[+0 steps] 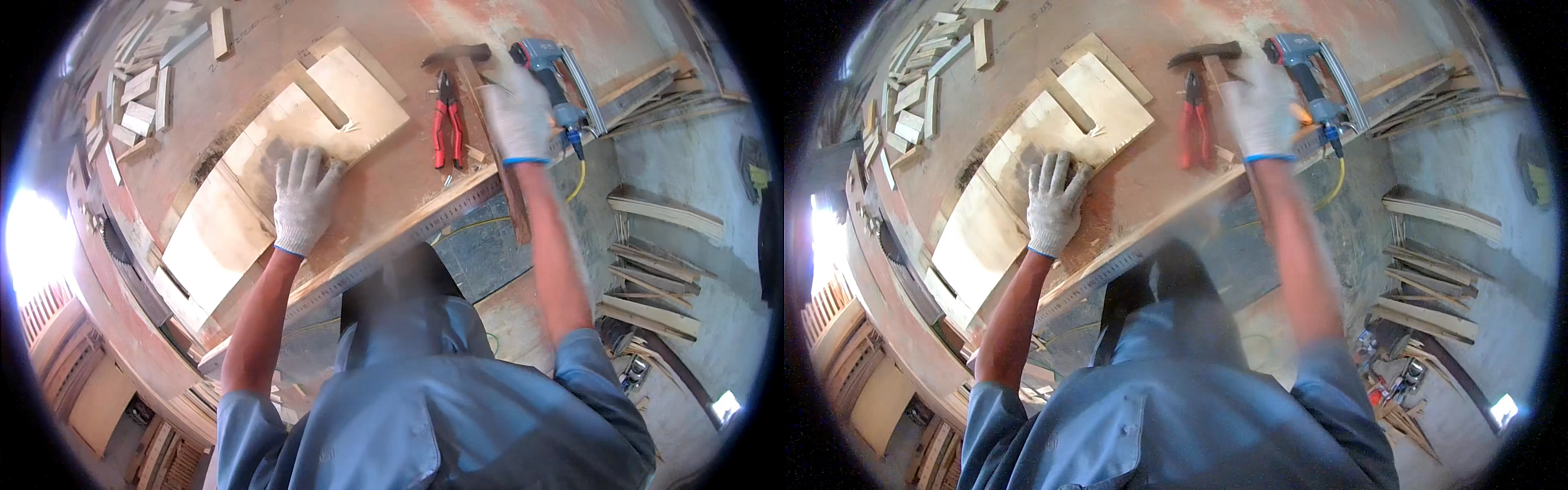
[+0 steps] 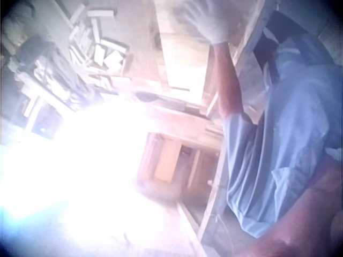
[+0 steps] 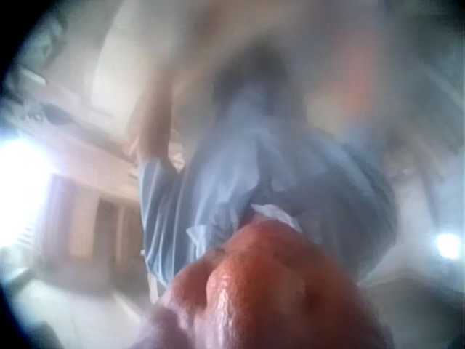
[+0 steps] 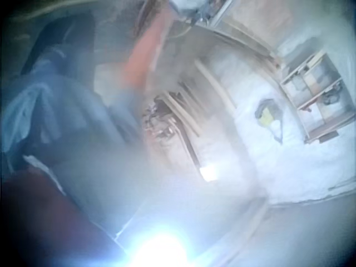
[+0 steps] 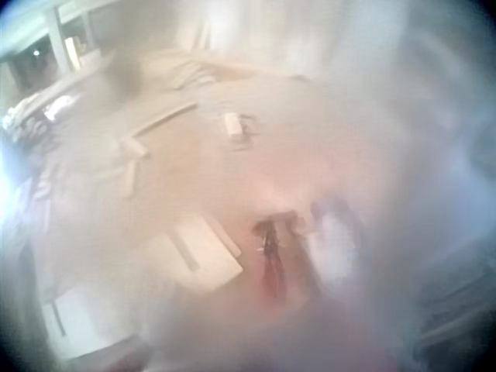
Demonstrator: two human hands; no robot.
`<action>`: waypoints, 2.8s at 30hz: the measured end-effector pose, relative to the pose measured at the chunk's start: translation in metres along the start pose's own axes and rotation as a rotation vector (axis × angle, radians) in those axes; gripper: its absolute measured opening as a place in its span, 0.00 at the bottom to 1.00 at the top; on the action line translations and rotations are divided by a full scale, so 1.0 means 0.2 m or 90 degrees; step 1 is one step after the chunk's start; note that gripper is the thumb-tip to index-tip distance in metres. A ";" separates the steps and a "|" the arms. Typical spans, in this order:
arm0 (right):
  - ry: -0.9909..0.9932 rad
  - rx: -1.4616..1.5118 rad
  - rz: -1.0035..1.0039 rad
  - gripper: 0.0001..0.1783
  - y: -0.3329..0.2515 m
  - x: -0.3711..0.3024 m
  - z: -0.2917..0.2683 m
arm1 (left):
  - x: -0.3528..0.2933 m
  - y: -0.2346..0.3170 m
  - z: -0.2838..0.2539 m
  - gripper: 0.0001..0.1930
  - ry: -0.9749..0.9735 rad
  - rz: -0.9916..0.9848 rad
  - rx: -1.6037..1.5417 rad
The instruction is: The person assembles wooden pieces on a workbench using a nail gun, hammer, and pliers. They position and fasten curved and straight wooden parts, then remove excess material and adjust components to fit together.
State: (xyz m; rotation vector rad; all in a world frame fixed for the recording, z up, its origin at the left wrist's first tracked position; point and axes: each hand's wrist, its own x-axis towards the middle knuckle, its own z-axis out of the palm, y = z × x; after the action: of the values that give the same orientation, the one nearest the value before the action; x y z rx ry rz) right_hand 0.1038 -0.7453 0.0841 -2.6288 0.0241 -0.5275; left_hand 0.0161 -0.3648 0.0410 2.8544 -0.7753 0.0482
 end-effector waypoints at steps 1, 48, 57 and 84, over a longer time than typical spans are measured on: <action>-0.011 -0.157 0.030 0.18 0.08 0.06 -0.11 | 0.00 0.00 0.00 0.23 0.008 -0.003 -0.003; -0.630 0.412 0.514 0.12 -0.63 -0.10 -0.32 | -0.07 -0.05 0.04 0.28 0.042 -0.016 -0.068; -0.643 0.473 0.490 0.18 -0.85 -0.27 -0.26 | -0.16 -0.08 0.05 0.29 0.072 -0.089 -0.106; -0.702 0.392 0.457 0.11 -1.35 -0.51 -0.03 | -1.30 -0.58 -0.05 0.27 0.119 -0.247 -0.016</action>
State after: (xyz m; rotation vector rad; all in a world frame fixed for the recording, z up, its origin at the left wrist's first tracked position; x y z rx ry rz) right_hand -0.0127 -0.4950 0.1703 -1.7916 0.3636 0.9902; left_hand -0.1491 -0.1359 0.0117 2.8673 -0.1802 0.2438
